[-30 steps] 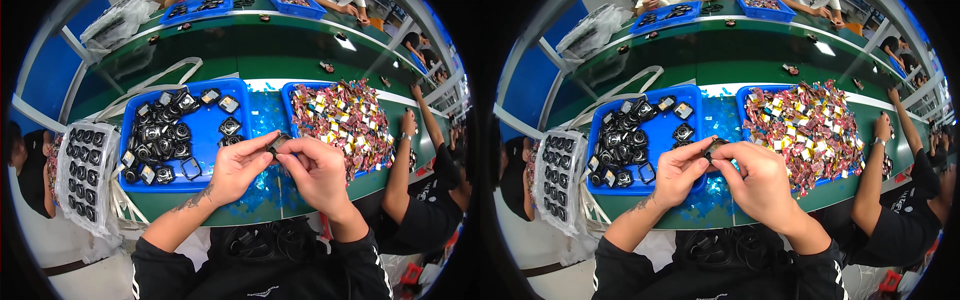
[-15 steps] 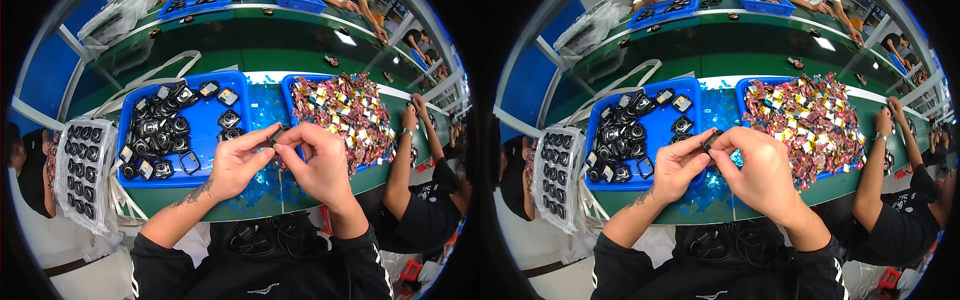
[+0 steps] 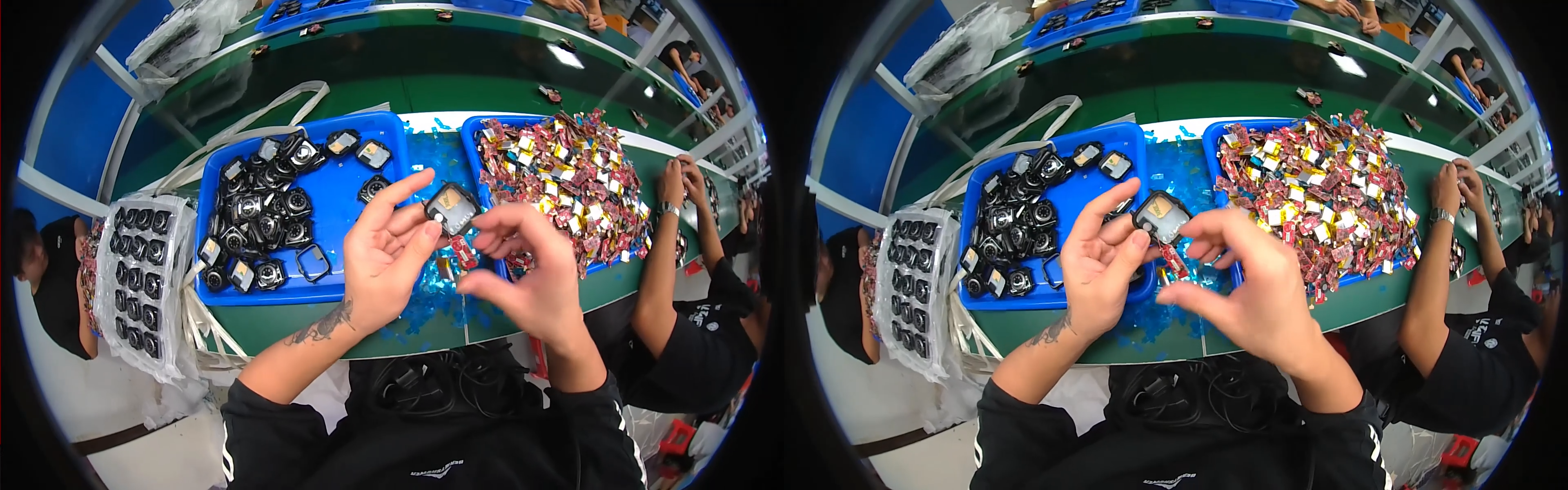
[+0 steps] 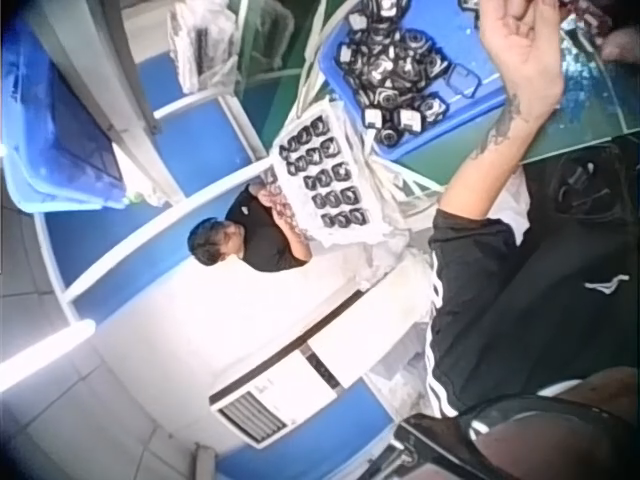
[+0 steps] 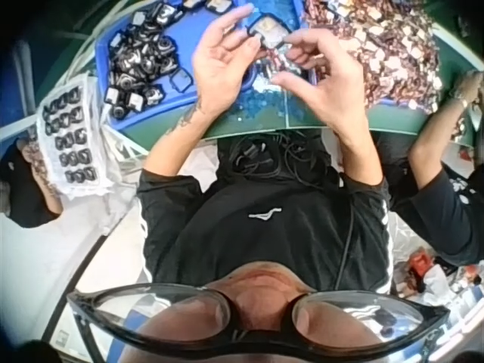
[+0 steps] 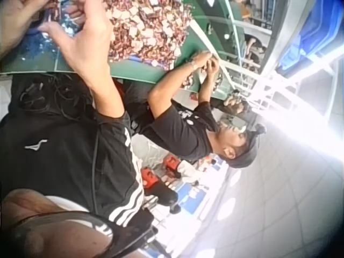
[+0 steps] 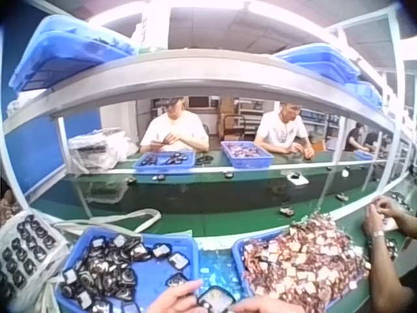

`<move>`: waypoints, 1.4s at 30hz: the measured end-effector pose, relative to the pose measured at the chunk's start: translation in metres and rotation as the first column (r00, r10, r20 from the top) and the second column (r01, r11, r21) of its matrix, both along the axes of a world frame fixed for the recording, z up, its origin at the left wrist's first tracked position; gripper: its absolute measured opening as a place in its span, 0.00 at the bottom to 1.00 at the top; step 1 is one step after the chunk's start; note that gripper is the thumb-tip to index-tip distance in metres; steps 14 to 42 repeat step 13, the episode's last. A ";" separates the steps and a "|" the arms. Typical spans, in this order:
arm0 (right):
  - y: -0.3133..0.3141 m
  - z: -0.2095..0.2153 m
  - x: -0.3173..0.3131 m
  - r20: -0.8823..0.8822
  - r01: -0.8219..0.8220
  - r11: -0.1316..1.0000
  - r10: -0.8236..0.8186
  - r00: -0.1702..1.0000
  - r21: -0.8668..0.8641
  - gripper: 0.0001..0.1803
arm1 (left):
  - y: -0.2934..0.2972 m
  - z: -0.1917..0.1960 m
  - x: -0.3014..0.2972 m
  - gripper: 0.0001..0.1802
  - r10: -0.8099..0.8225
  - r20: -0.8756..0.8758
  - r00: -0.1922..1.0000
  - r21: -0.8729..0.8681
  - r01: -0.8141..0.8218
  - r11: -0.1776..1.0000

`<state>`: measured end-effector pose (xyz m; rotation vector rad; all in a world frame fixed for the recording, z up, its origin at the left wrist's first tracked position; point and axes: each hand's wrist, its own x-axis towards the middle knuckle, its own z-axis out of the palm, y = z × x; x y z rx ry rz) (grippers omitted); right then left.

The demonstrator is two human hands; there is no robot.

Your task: Assembling the internal components and frames of smartwatches on a production line.

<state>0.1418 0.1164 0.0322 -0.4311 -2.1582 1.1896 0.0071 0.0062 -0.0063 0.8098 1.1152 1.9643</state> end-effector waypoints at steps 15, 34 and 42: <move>0.013 -0.016 0.016 -0.147 -0.298 0.756 0.263 0.954 -0.583 0.08 | -0.007 0.009 -0.014 0.17 0.050 -0.781 0.622 0.037 -0.035 0.999; 0.013 -0.016 0.016 -0.147 -0.298 0.756 0.263 0.954 -0.583 0.08 | -0.007 0.009 -0.014 0.17 0.050 -0.781 0.622 0.037 -0.035 0.999; 0.013 -0.016 0.016 -0.147 -0.298 0.756 0.263 0.954 -0.583 0.08 | -0.007 0.009 -0.014 0.17 0.050 -0.781 0.622 0.037 -0.035 0.999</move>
